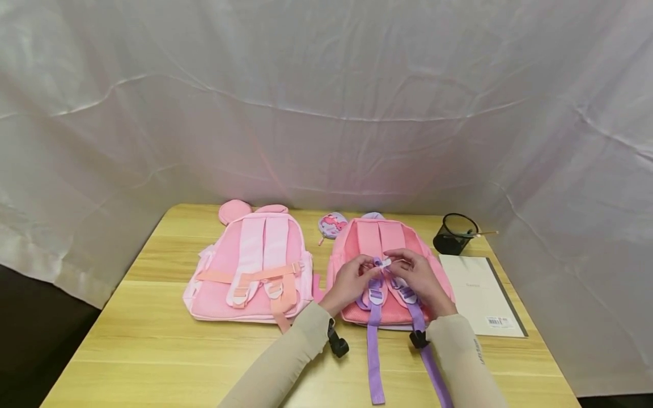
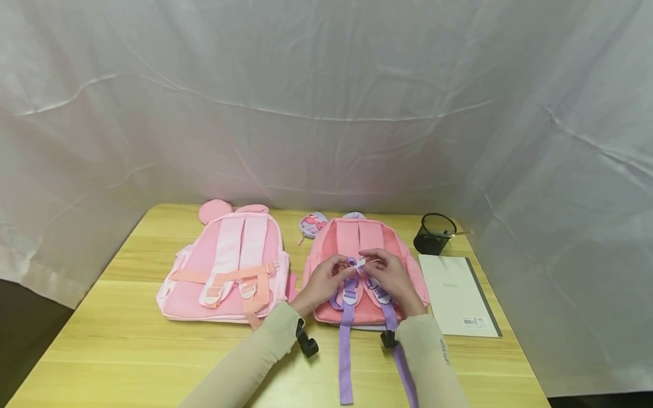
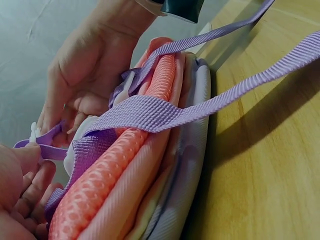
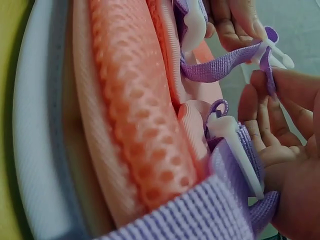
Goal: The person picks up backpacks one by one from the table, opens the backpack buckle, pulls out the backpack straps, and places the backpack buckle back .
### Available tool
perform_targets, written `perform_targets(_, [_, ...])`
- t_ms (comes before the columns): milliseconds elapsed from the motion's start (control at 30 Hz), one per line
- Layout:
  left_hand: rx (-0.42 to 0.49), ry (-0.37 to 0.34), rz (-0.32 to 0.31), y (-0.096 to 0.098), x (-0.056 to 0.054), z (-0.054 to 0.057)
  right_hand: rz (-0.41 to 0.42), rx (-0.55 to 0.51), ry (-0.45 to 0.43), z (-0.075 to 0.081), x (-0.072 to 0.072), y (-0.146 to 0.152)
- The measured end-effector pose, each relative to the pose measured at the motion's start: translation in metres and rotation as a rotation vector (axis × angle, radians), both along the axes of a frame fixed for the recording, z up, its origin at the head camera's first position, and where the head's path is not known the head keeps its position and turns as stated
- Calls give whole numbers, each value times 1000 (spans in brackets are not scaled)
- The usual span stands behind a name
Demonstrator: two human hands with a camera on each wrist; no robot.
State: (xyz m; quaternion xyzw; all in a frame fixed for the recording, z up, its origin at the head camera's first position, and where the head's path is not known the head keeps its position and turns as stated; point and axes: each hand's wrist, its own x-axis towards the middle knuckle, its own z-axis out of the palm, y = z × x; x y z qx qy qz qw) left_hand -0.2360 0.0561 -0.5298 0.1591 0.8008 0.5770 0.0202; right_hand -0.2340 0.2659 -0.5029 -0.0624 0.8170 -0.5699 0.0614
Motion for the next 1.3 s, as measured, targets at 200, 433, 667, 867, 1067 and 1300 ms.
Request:
perform_targets(200, [8, -14, -5, 0, -1, -1, -25, 1, -19, -2, 2, 3])
perform_targets(433, [-11, 0, -4, -1, -1, 1, -22, -8, 7, -1, -1, 1])
perform_targets(667, [-25, -17, -14, -1, 1, 3, 3, -83, 8, -4, -1, 2])
perform_targets(867, [-49, 11, 23, 0, 3, 3, 7, 53, 89, -2, 1, 1])
perform_targets(1067, [-134, 101, 87, 6, 7, 1, -45, 95, 127, -1, 3, -3])
perform_targets(1300, [-241, 211, 139, 11, 7, 0, -91, 74, 128, -1, 4, -7])
